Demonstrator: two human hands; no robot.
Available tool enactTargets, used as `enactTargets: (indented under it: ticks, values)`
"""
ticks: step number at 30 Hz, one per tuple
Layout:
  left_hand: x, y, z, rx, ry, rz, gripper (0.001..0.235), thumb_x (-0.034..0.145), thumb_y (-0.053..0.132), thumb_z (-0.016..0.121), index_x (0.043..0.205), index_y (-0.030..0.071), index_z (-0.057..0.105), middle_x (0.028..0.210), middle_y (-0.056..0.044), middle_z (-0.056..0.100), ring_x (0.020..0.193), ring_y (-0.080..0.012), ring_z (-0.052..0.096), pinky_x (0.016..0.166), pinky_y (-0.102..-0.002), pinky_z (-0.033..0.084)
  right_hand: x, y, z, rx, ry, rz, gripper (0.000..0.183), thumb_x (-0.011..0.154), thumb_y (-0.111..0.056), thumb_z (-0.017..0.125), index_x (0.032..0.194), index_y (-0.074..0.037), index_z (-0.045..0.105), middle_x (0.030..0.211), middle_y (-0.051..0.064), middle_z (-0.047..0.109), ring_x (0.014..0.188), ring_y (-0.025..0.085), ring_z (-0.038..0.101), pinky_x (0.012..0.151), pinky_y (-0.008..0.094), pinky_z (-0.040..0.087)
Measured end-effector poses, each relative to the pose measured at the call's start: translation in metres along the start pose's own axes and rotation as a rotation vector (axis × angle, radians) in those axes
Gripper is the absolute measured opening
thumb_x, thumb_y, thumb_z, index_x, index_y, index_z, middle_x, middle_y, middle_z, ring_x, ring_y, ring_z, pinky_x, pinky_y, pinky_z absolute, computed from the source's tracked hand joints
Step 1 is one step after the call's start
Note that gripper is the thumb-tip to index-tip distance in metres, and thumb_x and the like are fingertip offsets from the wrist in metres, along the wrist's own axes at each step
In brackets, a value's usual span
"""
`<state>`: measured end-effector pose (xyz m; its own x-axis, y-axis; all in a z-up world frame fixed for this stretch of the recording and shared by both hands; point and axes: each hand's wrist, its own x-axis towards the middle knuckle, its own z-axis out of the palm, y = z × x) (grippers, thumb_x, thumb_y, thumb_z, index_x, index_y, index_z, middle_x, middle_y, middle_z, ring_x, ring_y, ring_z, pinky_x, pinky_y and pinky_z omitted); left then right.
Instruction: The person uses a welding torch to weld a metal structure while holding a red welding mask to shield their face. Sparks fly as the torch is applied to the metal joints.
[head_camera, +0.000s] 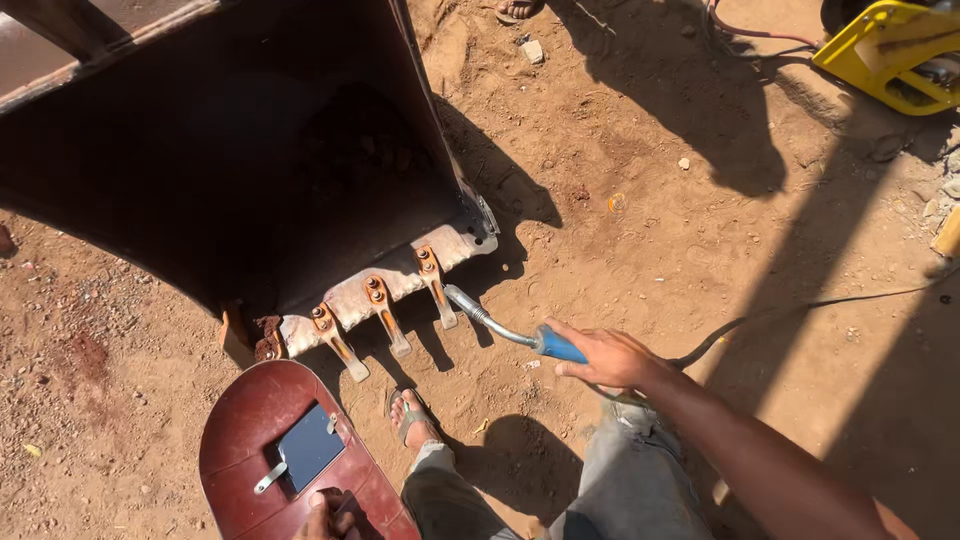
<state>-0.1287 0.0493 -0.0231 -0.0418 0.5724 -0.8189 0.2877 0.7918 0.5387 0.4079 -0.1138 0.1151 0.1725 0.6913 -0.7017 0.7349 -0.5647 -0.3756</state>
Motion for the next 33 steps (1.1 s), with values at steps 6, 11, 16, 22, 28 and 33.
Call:
enactTargets:
  ticks: [6, 11, 16, 22, 28, 33]
  values:
    - [0.172, 0.013, -0.002, 0.052, -0.017, -0.029, 0.055, 0.101, 0.055, 0.049, 0.114, 0.003, 0.06, 0.081, -0.011, 0.057, 0.059, -0.0211, 0.049, 0.052, -0.039, 0.044, 0.127, -0.031, 0.04, 0.138, 0.153, -0.008, 0.086, 0.092, -0.048, 0.064, 0.162, -0.033, 0.017, 0.12, 0.02, 0.068, 0.109, 0.042, 0.067, 0.09, 0.055, 0.054]
    - [0.264, -0.024, 0.062, -0.035, -0.021, -0.025, 0.05, 0.102, 0.053, 0.047, 0.109, 0.005, 0.057, 0.074, -0.009, 0.049, 0.053, -0.0208, 0.043, 0.047, -0.039, 0.038, 0.271, 0.012, 0.089, 0.212, 0.229, 0.107, 0.085, 0.095, -0.048, 0.061, 0.164, -0.031, 0.014, 0.121, 0.021, 0.067, 0.109, 0.043, 0.067, 0.092, 0.056, 0.053]
    - [0.288, 0.02, 0.166, -0.224, -0.117, 0.073, 0.045, 0.103, 0.05, 0.044, 0.104, 0.006, 0.053, 0.067, -0.007, 0.04, 0.047, -0.0204, 0.037, 0.042, -0.039, 0.033, 0.419, 0.043, 0.12, 0.196, 0.391, 0.119, 0.085, 0.097, -0.048, 0.062, 0.163, -0.023, 0.016, 0.109, 0.024, 0.07, 0.099, 0.043, 0.07, 0.087, 0.056, 0.055]
    - [0.285, 0.113, 0.246, -0.427, -0.264, 0.096, 0.041, 0.107, 0.052, 0.037, 0.1, 0.014, 0.053, 0.064, -0.001, 0.037, 0.043, -0.0148, 0.028, 0.037, -0.034, 0.025, 0.487, 0.025, 0.162, 0.333, 0.33, 0.134, 0.083, 0.095, -0.045, 0.062, 0.164, -0.026, 0.019, 0.083, 0.021, 0.075, 0.063, 0.03, 0.072, 0.059, 0.046, 0.057]
    - [0.322, 0.144, 0.254, -0.538, -0.311, 0.475, 0.036, 0.111, 0.043, 0.045, 0.099, 0.011, 0.055, 0.067, 0.0, 0.041, 0.047, -0.0116, 0.034, 0.041, -0.031, 0.028, 0.473, 0.01, 0.163, 0.396, 0.064, -0.33, 0.075, 0.096, -0.046, 0.062, 0.162, -0.028, 0.031, 0.095, 0.014, 0.071, 0.054, 0.016, 0.069, 0.053, 0.036, 0.061]
    - [0.327, 0.145, 0.255, -0.644, -0.271, 0.59, 0.036, 0.112, 0.039, 0.049, 0.099, 0.006, 0.055, 0.068, 0.0, 0.043, 0.05, -0.0094, 0.037, 0.042, -0.027, 0.029, 0.477, 0.012, 0.157, 0.385, 0.429, 0.042, 0.075, 0.097, -0.043, 0.058, 0.161, -0.024, 0.025, 0.086, 0.016, 0.072, 0.049, 0.017, 0.067, 0.049, 0.036, 0.057]
